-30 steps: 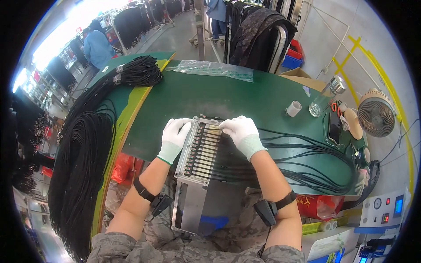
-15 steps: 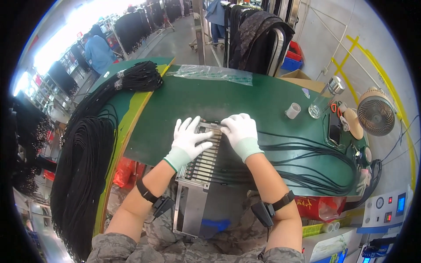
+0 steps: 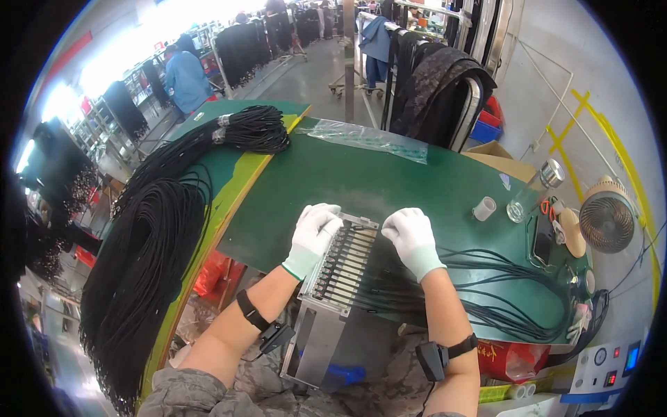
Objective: Assembling electrical wiring harnesses by inserting individual cable ends into a metal alignment fixture.
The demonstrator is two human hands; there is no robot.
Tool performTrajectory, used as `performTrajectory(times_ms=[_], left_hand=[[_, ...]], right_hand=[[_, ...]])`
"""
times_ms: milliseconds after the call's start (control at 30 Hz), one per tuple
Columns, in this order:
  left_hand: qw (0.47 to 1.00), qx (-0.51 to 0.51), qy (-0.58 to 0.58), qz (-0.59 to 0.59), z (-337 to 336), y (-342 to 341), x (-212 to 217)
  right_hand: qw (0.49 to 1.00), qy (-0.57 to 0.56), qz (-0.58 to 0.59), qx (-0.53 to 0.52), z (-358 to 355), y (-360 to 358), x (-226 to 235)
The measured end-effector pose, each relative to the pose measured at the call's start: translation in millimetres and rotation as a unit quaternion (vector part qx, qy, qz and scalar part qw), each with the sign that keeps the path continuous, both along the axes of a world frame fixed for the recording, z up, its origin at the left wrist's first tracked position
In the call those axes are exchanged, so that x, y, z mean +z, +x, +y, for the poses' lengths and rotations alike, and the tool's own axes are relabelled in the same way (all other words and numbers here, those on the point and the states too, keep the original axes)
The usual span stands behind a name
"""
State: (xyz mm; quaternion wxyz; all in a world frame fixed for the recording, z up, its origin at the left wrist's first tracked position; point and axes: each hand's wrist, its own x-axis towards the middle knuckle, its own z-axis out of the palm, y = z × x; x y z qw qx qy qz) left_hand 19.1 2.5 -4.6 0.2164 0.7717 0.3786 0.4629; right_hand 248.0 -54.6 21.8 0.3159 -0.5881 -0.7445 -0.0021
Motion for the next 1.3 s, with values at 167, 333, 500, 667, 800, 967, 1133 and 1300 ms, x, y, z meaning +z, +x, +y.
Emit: performTrajectory(times_ms=[167,333,500,667,800,967,1133,1300], left_hand=[[0.994,-0.094,0.047,-0.040,-2,-3,4],[0.992,-0.069,0.104,-0.025,-2,-8,3],[0.991,0.021,0.107,0.074,-3,-8,10],[0.994,0.044,0.093,0.023,5,-9,-6],[0.996,0.076,-0.019,0.030,5,-9,-5],[0.995,0.064,-0.028,0.066,6,-12,-11],[0.995,0.063,-0.023,0.077,7,-12,-11],[0.996,0.060,-0.007,0.068,11,-11,-12]], right_hand=[[0.990,0.023,0.127,0.063,-11,-45,12],[0.996,-0.052,0.055,0.052,-13,-45,10],[0.996,-0.046,0.051,0.049,-12,-25,8],[0.999,0.005,-0.016,0.044,-8,-24,6],[0.999,0.013,-0.034,0.032,-6,-11,-4],[0.996,0.003,-0.085,0.001,-7,-13,-5],[0.994,-0.001,-0.107,-0.021,-9,-13,-4],[0.994,-0.002,-0.108,-0.013,-3,-18,-4]])
